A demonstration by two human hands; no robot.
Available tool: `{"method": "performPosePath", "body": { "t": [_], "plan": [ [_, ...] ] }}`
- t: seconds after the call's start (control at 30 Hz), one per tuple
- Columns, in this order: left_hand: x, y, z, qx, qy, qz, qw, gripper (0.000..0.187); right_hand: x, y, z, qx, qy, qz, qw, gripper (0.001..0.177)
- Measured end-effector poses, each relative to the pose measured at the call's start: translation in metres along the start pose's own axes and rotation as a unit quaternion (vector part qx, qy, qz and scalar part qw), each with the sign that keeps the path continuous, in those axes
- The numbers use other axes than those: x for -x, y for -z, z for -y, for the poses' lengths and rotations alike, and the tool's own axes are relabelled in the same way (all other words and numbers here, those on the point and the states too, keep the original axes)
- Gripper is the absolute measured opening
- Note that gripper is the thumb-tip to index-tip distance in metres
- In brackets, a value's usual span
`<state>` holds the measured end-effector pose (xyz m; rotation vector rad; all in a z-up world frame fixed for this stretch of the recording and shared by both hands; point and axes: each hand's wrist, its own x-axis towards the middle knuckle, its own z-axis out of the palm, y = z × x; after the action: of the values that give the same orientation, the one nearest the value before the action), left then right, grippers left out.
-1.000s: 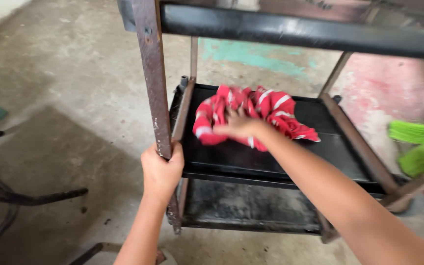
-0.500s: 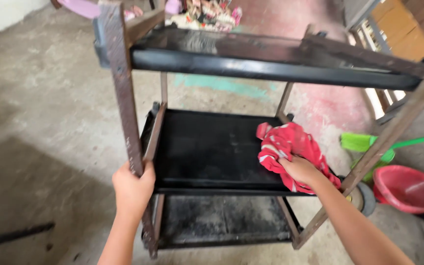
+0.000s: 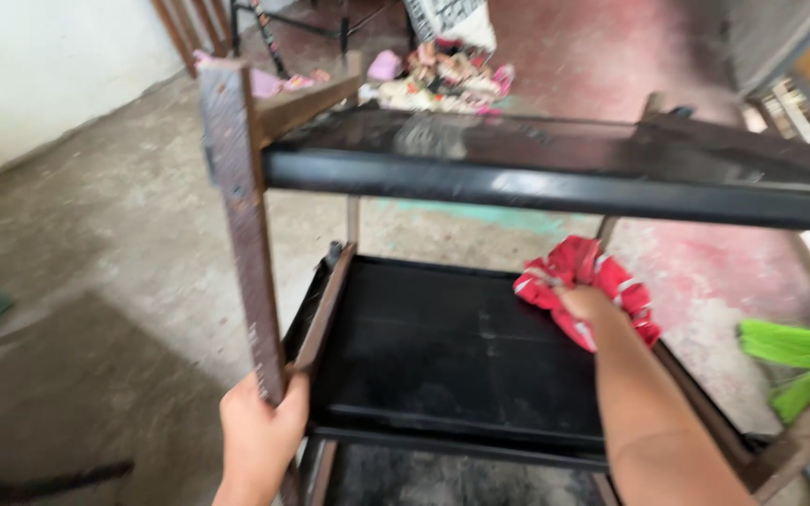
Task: Wiping down and cleaning a black plastic tiered storage shelf using a cloth and a spray bottle.
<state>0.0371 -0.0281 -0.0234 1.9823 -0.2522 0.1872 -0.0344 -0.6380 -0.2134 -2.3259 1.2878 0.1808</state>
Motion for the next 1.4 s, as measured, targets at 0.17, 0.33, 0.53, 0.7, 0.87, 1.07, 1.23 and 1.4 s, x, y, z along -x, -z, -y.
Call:
{"method": "performPosePath", "body": {
  "t": [0.17, 0.33, 0.53, 0.7, 0.87, 1.07, 1.23, 1.4],
  "plan": [
    [0.004, 0.002, -0.010, -0.002, -0.003, 0.004, 1.000, 0.020, 0.024, 0.010, -0.018, 0.052, 0.004, -0.008, 0.999, 0.079],
    [0.008, 0.007, -0.020, 0.017, 0.022, 0.027, 0.999, 0.025, 0.092, 0.025, -0.047, 0.059, 0.017, 0.019, 0.998, 0.079],
    [0.009, 0.012, -0.031, 0.021, 0.050, 0.057, 0.997, 0.028, 0.251, 0.053, -0.075, 0.160, -0.058, 0.041, 0.985, 0.079],
    [0.011, 0.016, -0.031, 0.026, 0.013, 0.049, 0.998, 0.024, 0.320, 0.058, -0.079, 0.178, -0.080, 0.039, 0.980, 0.069],
    [0.011, 0.012, -0.018, 0.046, -0.033, 0.038, 0.998, 0.020, 0.232, 0.042, -0.049, 0.208, 0.002, 0.025, 0.978, 0.074],
    [0.018, 0.013, -0.008, 0.066, -0.061, 0.032, 0.995, 0.018, 0.063, 0.026, 0.008, 0.267, 0.013, 0.032, 0.963, 0.076],
    [0.013, 0.007, -0.008, 0.067, -0.060, 0.038, 0.995, 0.015, 0.084, 0.056, 0.061, 0.332, 0.051, -0.047, 0.941, 0.066],
    [0.018, 0.006, -0.003, 0.047, -0.080, 0.007, 0.996, 0.015, 0.018, 0.040, -0.022, 0.306, 0.186, -0.084, 0.930, 0.070]
  ]
}}
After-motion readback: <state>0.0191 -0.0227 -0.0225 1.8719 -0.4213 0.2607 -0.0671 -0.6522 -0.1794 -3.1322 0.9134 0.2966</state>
